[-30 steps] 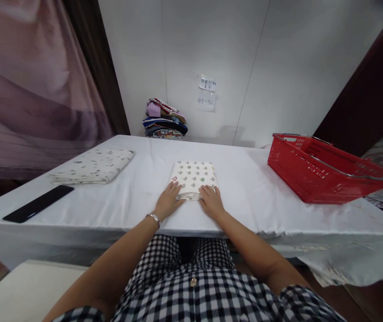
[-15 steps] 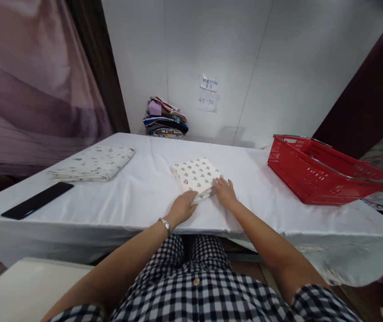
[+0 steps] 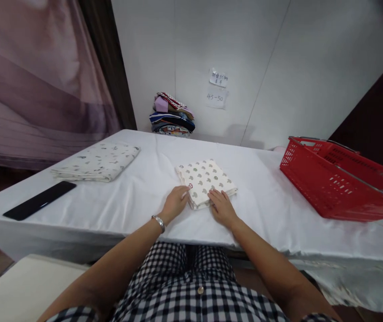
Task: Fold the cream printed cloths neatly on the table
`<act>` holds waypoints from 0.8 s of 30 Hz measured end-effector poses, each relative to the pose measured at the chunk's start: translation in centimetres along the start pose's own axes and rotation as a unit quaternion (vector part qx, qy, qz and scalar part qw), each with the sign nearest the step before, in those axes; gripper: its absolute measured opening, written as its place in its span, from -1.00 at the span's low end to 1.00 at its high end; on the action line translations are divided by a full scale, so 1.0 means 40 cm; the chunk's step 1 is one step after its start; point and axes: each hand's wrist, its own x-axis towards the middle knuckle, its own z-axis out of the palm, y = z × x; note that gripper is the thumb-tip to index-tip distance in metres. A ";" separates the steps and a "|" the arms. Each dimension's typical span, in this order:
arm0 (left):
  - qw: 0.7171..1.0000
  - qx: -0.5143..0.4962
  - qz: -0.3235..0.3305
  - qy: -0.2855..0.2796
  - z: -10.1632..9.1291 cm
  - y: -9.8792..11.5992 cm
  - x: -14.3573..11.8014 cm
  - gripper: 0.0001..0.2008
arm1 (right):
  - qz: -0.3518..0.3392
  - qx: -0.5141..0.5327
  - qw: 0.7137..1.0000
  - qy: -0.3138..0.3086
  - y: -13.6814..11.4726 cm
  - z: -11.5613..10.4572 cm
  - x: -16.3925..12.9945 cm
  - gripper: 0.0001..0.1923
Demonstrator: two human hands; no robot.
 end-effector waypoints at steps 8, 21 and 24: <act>0.993 0.111 0.034 -0.030 0.024 -0.050 0.068 -0.57 | -0.018 0.011 0.999 0.025 0.005 0.002 0.002 -0.46; 0.994 0.077 0.073 -0.028 0.032 -0.042 0.058 -0.64 | 0.091 0.010 0.993 0.069 0.090 -0.016 -0.003 -0.62; 0.995 0.095 0.029 -0.005 0.018 -0.100 0.096 -0.60 | 0.096 0.023 0.992 0.075 0.083 -0.006 -0.003 -0.60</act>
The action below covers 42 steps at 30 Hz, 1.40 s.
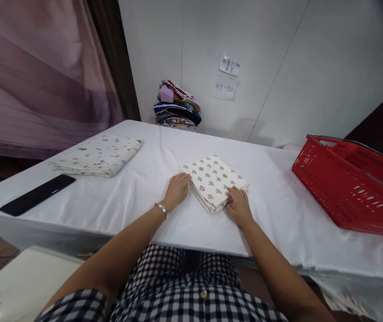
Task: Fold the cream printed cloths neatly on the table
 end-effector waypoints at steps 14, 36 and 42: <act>0.998 0.020 -0.040 -0.051 0.008 -0.115 0.129 -0.55 | -0.003 0.017 1.000 0.016 0.004 0.013 0.000 -0.56; 0.975 0.026 -0.194 -0.106 -0.022 -0.123 0.152 -0.66 | -0.001 0.007 1.000 0.002 -0.009 0.002 0.011 -0.60; 0.996 -0.013 -0.088 -0.022 -0.006 -0.077 0.131 -0.55 | -0.006 0.003 1.000 0.011 -0.009 0.008 0.009 -0.58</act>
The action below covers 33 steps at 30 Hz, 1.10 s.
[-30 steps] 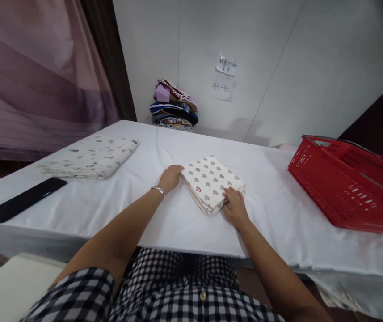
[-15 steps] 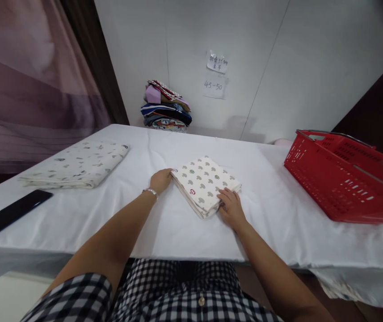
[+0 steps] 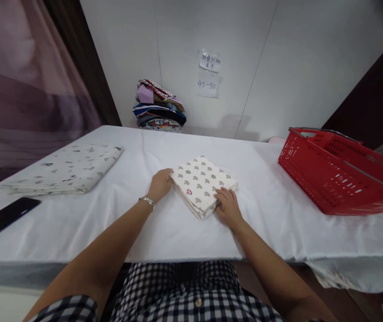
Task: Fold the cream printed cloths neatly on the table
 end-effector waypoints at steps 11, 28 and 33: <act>0.981 -0.053 0.171 -0.077 0.044 0.143 -0.101 -0.54 | 0.006 0.005 1.000 -0.002 0.001 0.000 -0.001 -0.55; 0.941 -0.026 0.309 -0.137 0.057 0.245 -0.274 -0.39 | 0.124 -0.040 0.991 0.013 0.062 0.002 0.006 -0.35; 0.944 -0.028 0.301 -0.133 0.052 0.251 -0.274 -0.42 | 0.135 0.011 0.989 0.062 0.108 0.015 0.022 -0.36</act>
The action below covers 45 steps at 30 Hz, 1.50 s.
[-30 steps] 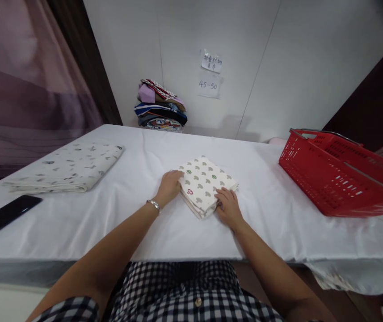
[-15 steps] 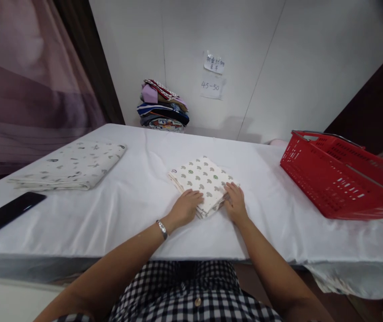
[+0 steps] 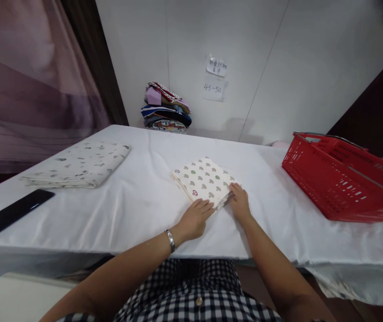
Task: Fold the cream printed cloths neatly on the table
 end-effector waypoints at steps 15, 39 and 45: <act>1.000 0.028 -0.005 -0.007 0.003 0.028 -0.012 -0.47 | 0.047 0.151 0.987 0.015 0.076 0.012 0.058 -0.51; 0.991 0.122 -0.040 0.039 -0.023 -0.063 -0.003 -0.60 | 0.158 0.253 0.952 0.065 0.028 -0.027 0.043 -0.70; 0.967 0.162 -0.177 0.081 -0.109 -0.206 -0.049 -0.66 | 0.050 0.224 0.971 -0.063 -0.031 -0.021 0.016 -0.63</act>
